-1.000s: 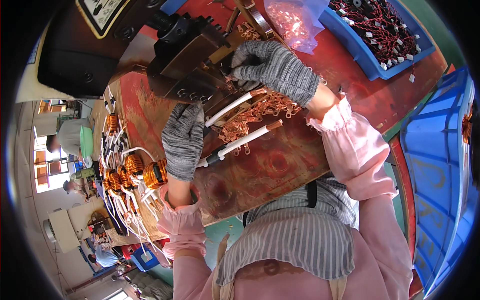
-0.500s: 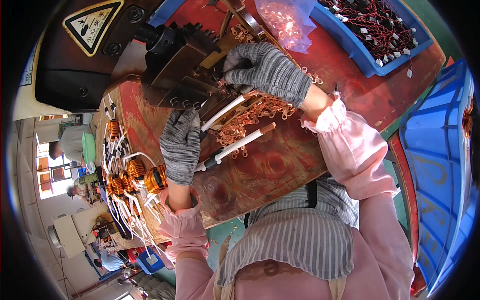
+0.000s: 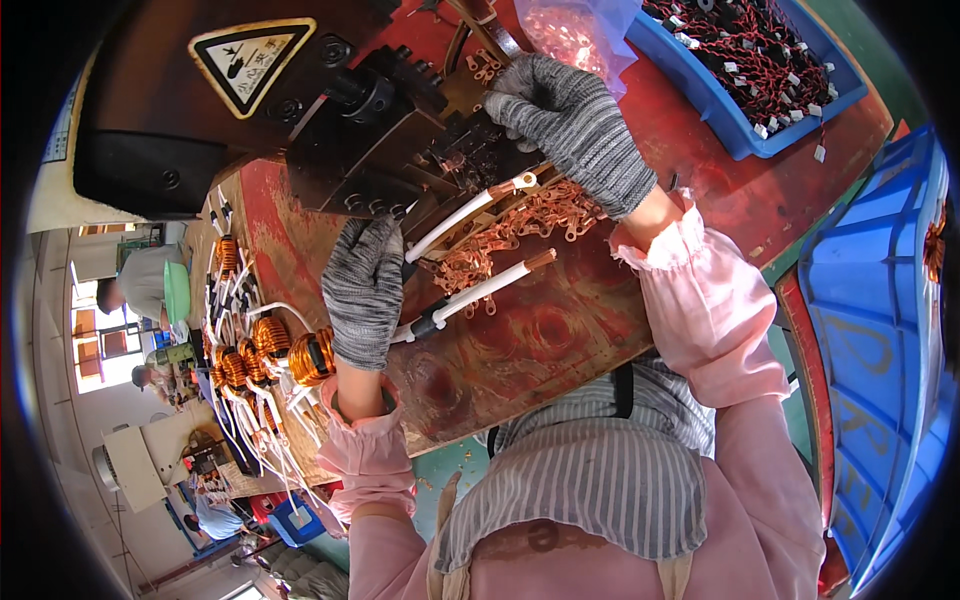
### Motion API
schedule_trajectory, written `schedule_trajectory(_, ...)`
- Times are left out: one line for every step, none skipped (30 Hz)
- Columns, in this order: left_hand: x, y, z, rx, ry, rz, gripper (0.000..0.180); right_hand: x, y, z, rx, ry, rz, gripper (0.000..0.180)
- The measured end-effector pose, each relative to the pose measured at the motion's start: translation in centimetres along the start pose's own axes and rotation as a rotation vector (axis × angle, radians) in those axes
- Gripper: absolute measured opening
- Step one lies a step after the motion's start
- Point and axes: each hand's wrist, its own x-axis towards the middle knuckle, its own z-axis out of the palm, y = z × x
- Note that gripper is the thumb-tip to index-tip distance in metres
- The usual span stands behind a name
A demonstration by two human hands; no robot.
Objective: The person assembles electrical components by inserting copper ferrules into a crimping machine and pressing down the lever to secure them onto white insulated wires. They handle the wires and ferrules by hand, using a crimping machine and pliers to complete the connections, and place the finished units into a blue bin.
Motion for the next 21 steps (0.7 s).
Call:
schedule_trajectory(0.1,0.2,0.0,-0.021,-0.006,-0.017,0.022,-0.1,0.0,-0.1,0.01,0.006,0.01,0.016)
schedule_trajectory(0.4,0.6,-0.2,-0.039,-0.006,-0.036,0.021,-0.1,-0.2,-0.1,0.022,0.007,0.016,0.016)
schedule_trajectory(0.5,0.9,-0.3,-0.057,-0.006,-0.055,0.021,-0.2,-0.4,0.0,0.033,0.007,0.021,0.016)
schedule_trajectory(0.3,1.2,-0.4,-0.065,-0.029,-0.067,0.021,-0.5,-0.7,-0.1,0.085,0.007,0.047,0.017)
schedule_trajectory(0.1,1.3,-0.5,-0.075,-0.047,-0.077,0.02,-0.9,-1.1,-0.3,0.133,0.007,0.068,0.018)
schedule_trajectory(-0.3,1.2,-1.1,-0.067,-0.055,-0.101,0.02,-1.1,-1.7,0.0,0.194,-0.015,0.086,0.019)
schedule_trajectory(-1.2,1.3,-1.2,-0.036,-0.052,-0.052,0.017,-1.8,-2.6,-0.5,0.079,-0.103,0.118,0.022)
schedule_trajectory(-1.9,1.2,-1.2,0.015,-0.035,-0.005,0.013,-2.5,-2.8,-0.4,0.017,-0.136,0.107,0.024)
schedule_trajectory(-1.6,1.6,-1.2,0.04,-0.011,0.108,0.017,-2.8,-3.0,-0.9,-0.117,-0.248,0.069,0.028)
schedule_trajectory(-2.1,1.8,-1.6,0.03,-0.019,0.142,0.022,-3.4,-3.6,-0.8,-0.214,-0.344,0.055,0.029)
schedule_trajectory(-2.0,2.6,-1.8,0.038,-0.021,0.205,0.026,-3.6,-3.8,-1.3,-0.454,-0.487,-0.287,0.028)
schedule_trajectory(-1.6,3.2,-2.0,-0.044,-0.24,0.066,0.028,-4.2,-4.7,-0.9,-0.482,-0.498,-0.3,0.027)
schedule_trajectory(-1.8,3.6,-1.9,0.053,-0.176,0.214,0.035,-4.4,-5.3,-0.2,-0.4,-0.655,0.019,0.026)
schedule_trajectory(-2.7,3.3,-1.3,0.036,-0.148,0.238,0.036,-4.9,-4.7,0.2,-0.329,-0.677,0.07,0.023)
schedule_trajectory(-3.0,3.3,-0.5,0.013,-0.134,0.253,0.039,-5.2,-4.4,0.7,-0.271,-0.688,0.131,0.025)
schedule_trajectory(-3.3,3.3,-0.8,0.099,-0.199,0.278,0.039,-5.9,-5.3,0.6,-0.314,-0.683,0.304,0.027)
schedule_trajectory(-3.2,3.6,-1.1,0.177,-0.262,0.318,0.04,-7.1,-4.1,0.2,-0.263,-0.621,0.237,0.029)
schedule_trajectory(-3.8,3.6,-0.8,0.143,-0.258,0.301,0.041,-7.9,-4.1,0.2,-0.206,-0.609,0.285,0.029)
schedule_trajectory(-4.5,3.5,0.0,0.108,-0.254,0.285,0.043,-8.3,-4.3,0.3,-0.149,-0.596,0.333,0.029)
schedule_trajectory(-4.5,3.7,0.2,0.066,-0.253,0.279,0.044,-8.4,-4.3,0.1,-0.126,-0.576,0.396,0.029)
schedule_trajectory(-4.5,3.8,0.1,0.016,-0.289,0.229,0.046,-8.5,-4.4,0.0,-0.101,-0.555,0.459,0.028)
